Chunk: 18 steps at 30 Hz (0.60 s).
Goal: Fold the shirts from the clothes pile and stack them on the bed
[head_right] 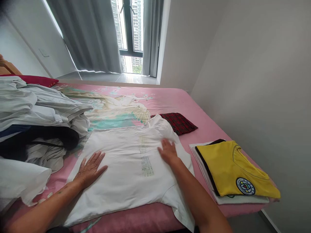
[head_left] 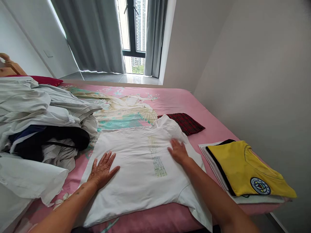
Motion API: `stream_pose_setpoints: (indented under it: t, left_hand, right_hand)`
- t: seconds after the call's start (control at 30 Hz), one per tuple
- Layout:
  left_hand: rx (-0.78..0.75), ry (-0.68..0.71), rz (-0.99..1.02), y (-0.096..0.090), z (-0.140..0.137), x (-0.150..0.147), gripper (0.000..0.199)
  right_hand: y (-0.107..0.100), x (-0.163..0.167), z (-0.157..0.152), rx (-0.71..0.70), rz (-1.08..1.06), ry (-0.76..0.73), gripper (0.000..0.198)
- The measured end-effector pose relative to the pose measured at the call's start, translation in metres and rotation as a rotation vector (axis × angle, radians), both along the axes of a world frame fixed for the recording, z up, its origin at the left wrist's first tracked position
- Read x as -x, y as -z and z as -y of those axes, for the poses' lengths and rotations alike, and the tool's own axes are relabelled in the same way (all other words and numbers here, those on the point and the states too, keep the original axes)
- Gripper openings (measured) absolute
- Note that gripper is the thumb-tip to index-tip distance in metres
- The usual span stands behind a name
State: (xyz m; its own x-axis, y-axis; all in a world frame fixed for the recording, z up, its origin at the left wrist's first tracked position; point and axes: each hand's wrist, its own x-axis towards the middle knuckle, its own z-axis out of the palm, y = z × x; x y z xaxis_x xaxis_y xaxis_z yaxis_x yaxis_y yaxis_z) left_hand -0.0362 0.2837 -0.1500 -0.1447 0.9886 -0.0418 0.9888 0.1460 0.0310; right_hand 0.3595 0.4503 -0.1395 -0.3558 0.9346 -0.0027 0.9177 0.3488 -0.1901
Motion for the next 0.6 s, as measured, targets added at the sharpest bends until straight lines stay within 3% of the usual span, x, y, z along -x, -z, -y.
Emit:
stream_pose_setpoints:
  t: [0.1,0.2,0.27,0.33,0.43,0.5,0.6]
  left_hand:
    - [0.002,0.003,0.014,0.000,0.001,0.000,0.073]
    - [-0.003,0.002,0.034,-0.001,0.002,-0.001,0.073]
    - [-0.009,0.000,0.045,-0.001,0.002,-0.001,0.073]
    - [-0.009,0.001,0.057,-0.001,0.003,-0.002,0.073]
    - [-0.006,0.000,0.073,-0.001,0.004,-0.002,0.072]
    - [-0.007,0.002,0.077,-0.002,0.006,-0.003,0.073]
    - [-0.011,0.009,0.077,-0.003,0.008,-0.003,0.074]
  right_hand:
    - [0.010,-0.009,-0.023,-0.017,0.000,0.308,0.060]
    - [0.013,-0.010,-0.024,-0.095,-0.005,0.387,0.059]
    - [0.010,-0.004,-0.013,-0.203,0.000,0.357,0.056]
    - [0.005,0.006,0.000,-0.271,0.002,0.175,0.054]
    - [0.003,0.021,0.010,-0.162,0.015,-0.182,0.052]
    - [0.007,0.026,0.006,-0.070,0.030,-0.150,0.053]
    - [0.016,0.029,-0.006,-0.053,0.038,0.122,0.058]
